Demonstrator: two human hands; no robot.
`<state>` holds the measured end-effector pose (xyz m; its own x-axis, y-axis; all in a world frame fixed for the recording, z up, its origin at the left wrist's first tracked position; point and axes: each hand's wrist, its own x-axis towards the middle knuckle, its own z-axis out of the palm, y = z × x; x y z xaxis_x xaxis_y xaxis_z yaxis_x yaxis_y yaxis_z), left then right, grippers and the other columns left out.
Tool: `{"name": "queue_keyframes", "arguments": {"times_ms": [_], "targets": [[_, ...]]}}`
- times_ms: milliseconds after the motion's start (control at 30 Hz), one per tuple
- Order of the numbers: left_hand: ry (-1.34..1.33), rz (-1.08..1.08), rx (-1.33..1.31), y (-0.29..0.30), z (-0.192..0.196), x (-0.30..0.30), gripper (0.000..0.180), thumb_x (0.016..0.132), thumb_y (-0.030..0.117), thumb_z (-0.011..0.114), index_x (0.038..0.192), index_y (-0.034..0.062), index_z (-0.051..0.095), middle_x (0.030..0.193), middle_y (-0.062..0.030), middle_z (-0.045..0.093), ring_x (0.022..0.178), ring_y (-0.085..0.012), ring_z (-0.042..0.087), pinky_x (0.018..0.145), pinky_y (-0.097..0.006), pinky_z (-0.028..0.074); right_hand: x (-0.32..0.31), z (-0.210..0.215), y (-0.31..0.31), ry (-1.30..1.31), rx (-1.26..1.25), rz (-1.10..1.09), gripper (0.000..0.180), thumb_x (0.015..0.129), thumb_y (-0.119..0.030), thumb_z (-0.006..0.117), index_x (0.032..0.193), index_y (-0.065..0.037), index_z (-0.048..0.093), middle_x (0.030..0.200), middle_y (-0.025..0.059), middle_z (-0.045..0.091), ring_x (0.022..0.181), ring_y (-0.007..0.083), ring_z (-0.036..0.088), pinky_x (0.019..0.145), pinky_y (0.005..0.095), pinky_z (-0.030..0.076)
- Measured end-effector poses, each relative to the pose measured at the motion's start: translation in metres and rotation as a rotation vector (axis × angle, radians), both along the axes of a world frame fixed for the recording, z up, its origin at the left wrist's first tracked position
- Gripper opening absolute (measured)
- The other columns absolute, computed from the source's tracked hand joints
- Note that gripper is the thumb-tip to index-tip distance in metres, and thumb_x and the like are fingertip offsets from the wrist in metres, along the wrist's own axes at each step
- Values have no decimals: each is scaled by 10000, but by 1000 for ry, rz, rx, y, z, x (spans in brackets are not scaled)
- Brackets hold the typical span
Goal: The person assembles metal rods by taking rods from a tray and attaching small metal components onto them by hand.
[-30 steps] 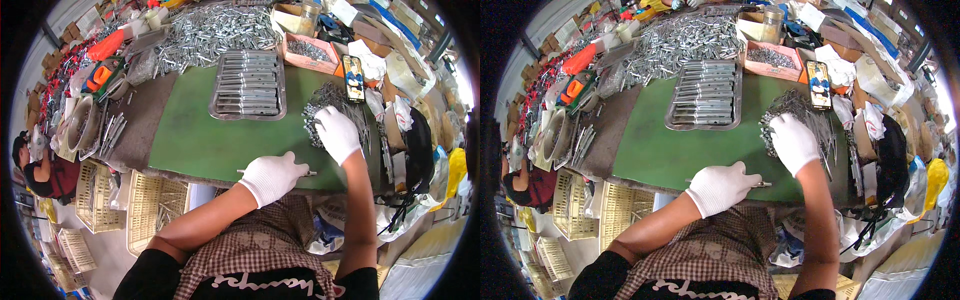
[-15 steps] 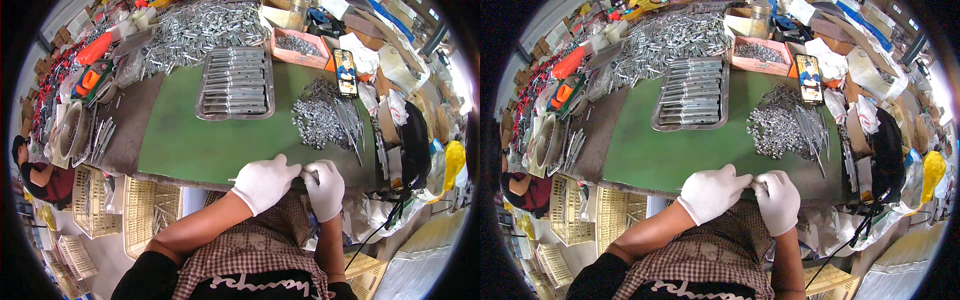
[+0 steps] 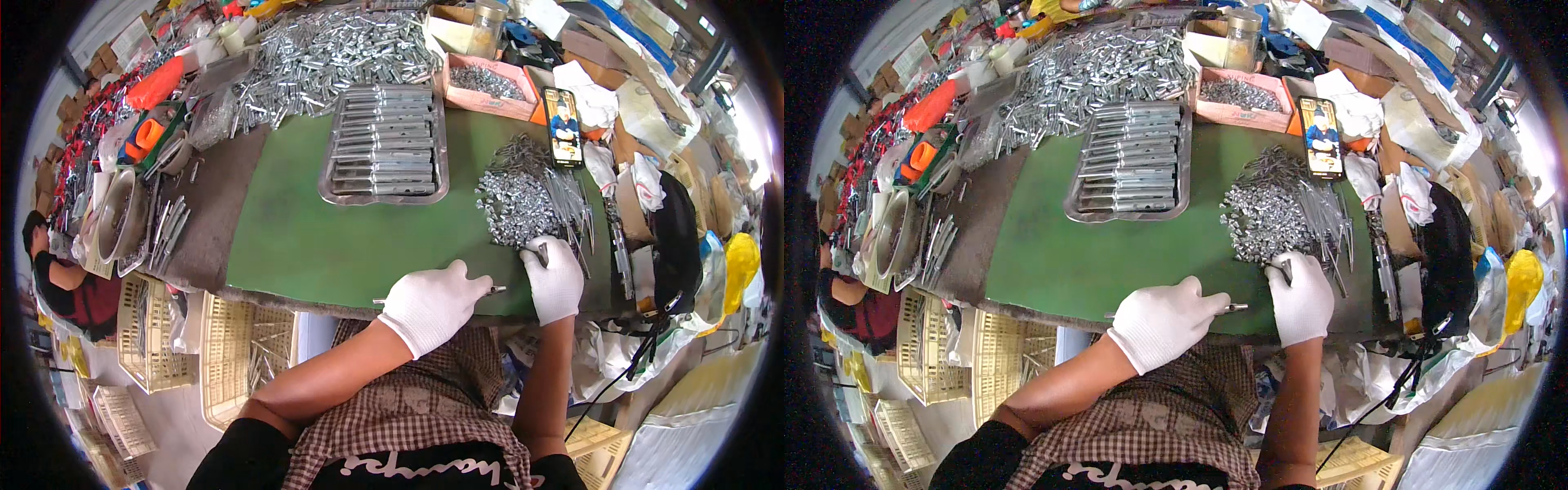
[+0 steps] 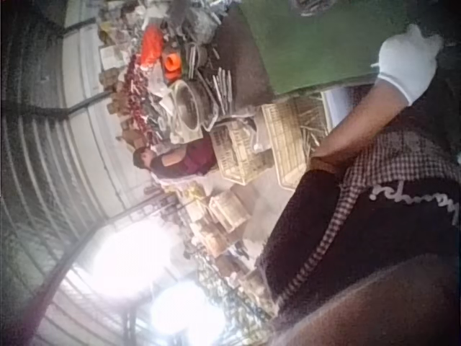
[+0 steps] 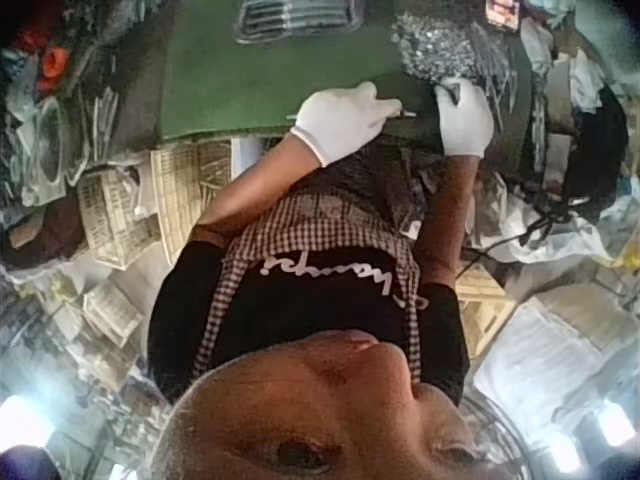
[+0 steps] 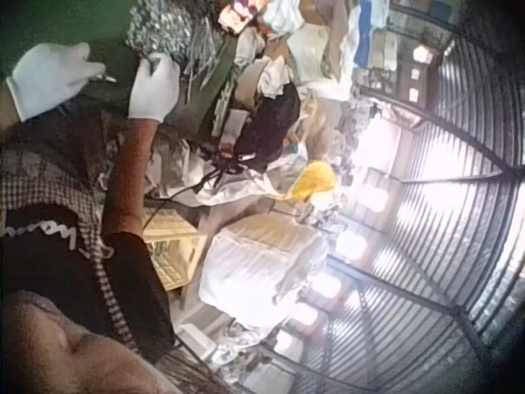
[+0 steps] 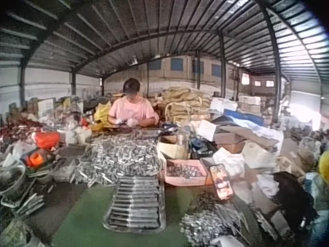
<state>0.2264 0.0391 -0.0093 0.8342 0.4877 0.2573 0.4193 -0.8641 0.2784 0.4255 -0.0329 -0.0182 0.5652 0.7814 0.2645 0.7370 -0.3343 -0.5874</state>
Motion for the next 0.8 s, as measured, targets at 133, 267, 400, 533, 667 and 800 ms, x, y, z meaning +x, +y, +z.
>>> {"name": "queue_keyframes", "arguments": {"times_ms": [133,267,400,533,667,800], "targets": [[3,-1,-12,1,0,2,155,852,188,607,1002,219,630,751,-81,516,505,-230,597,460,-377,502,-2,0,-9,-48,28,-11,108,801,-104,720,894,-77,670,886,96,647,795,283,643,726,354,493],[-24,-10,-4,3,-1,-1,162,854,193,607,1014,218,626,752,-86,515,507,-234,599,457,-381,501,-15,10,-22,81,97,163,101,788,-57,714,879,-63,670,863,89,647,745,233,628,701,333,496],[1,-4,-35,3,0,1,170,853,197,613,1021,213,629,758,-90,520,520,-249,608,465,-394,508,-33,13,-29,166,133,284,124,775,-33,724,884,-60,671,849,94,652,711,227,640,649,324,505],[-23,-11,-35,2,-1,1,171,849,203,619,1018,209,642,764,-91,528,529,-256,618,470,-396,517,-42,10,-26,60,109,280,146,769,-32,729,893,-71,661,862,104,657,725,256,658,645,347,515],[-21,-1,-40,1,0,0,177,840,211,632,1017,207,649,765,-88,532,534,-250,624,471,-391,519,-44,7,-25,-4,95,282,154,757,-32,733,876,-77,645,854,106,654,729,288,653,641,357,516],[-2,-12,-24,1,2,-1,212,835,218,646,1047,208,650,769,-84,536,535,-243,626,474,-382,522,-45,11,-25,107,71,265,147,749,-45,739,839,-69,626,812,99,633,680,300,612,618,361,493]]}}
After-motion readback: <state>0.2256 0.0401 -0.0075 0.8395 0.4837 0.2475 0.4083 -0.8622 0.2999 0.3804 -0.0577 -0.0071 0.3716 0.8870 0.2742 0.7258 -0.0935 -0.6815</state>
